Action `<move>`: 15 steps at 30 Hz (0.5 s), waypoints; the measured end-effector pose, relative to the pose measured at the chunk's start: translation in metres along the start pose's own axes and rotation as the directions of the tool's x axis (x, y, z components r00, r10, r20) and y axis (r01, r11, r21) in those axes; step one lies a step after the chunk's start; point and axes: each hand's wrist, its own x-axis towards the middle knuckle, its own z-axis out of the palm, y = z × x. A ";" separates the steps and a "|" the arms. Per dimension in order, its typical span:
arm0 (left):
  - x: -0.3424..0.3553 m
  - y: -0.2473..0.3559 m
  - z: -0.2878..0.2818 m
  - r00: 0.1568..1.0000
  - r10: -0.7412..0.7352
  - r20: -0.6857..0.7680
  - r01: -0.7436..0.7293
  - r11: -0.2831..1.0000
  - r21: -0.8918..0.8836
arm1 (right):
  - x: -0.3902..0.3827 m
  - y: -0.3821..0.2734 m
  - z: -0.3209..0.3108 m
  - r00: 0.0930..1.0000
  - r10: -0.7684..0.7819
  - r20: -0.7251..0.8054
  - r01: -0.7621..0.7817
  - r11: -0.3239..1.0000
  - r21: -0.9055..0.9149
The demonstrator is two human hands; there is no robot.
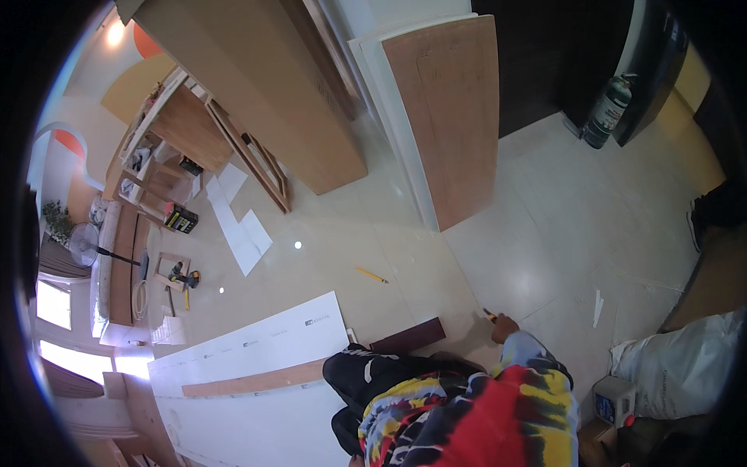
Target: The person uses a utility knife and a wooden straightedge to cut a white panel on a countertop, then moves to the floor to cut a larger white panel. They score the material along the straightedge and snap the pieces apart.
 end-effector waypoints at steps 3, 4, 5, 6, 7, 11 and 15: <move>0.010 0.004 -0.011 1.000 -0.004 -0.020 0.004 1.000 -0.016 | -0.018 0.002 0.028 0.984 0.117 -0.133 -0.109 0.992 0.067; 0.010 0.006 -0.012 1.000 -0.001 -0.029 0.000 1.000 -0.020 | -0.016 0.002 0.032 0.993 0.074 -0.095 -0.069 0.996 0.062; 0.011 0.008 -0.010 0.999 0.002 -0.038 -0.003 1.000 -0.029 | -0.011 -0.005 0.038 0.998 0.028 -0.056 -0.025 0.998 0.058; 0.012 0.009 -0.007 0.998 0.011 -0.060 -0.013 0.999 -0.033 | -0.008 -0.014 0.044 1.000 -0.019 -0.017 0.020 0.998 0.059; 0.008 0.006 -0.005 0.995 0.006 -0.103 -0.010 0.999 -0.041 | -0.005 -0.035 0.047 0.997 -0.081 0.015 0.079 0.992 0.097; 0.007 -0.005 0.026 0.936 0.105 -0.336 -0.118 0.993 -0.020 | 0.029 -0.103 0.035 0.991 -0.102 -0.086 0.108 0.992 0.069; 0.032 -0.093 0.051 0.769 0.209 -0.604 -0.235 0.971 0.038 | 0.034 -0.203 0.015 0.836 -0.429 -0.342 0.464 0.886 0.023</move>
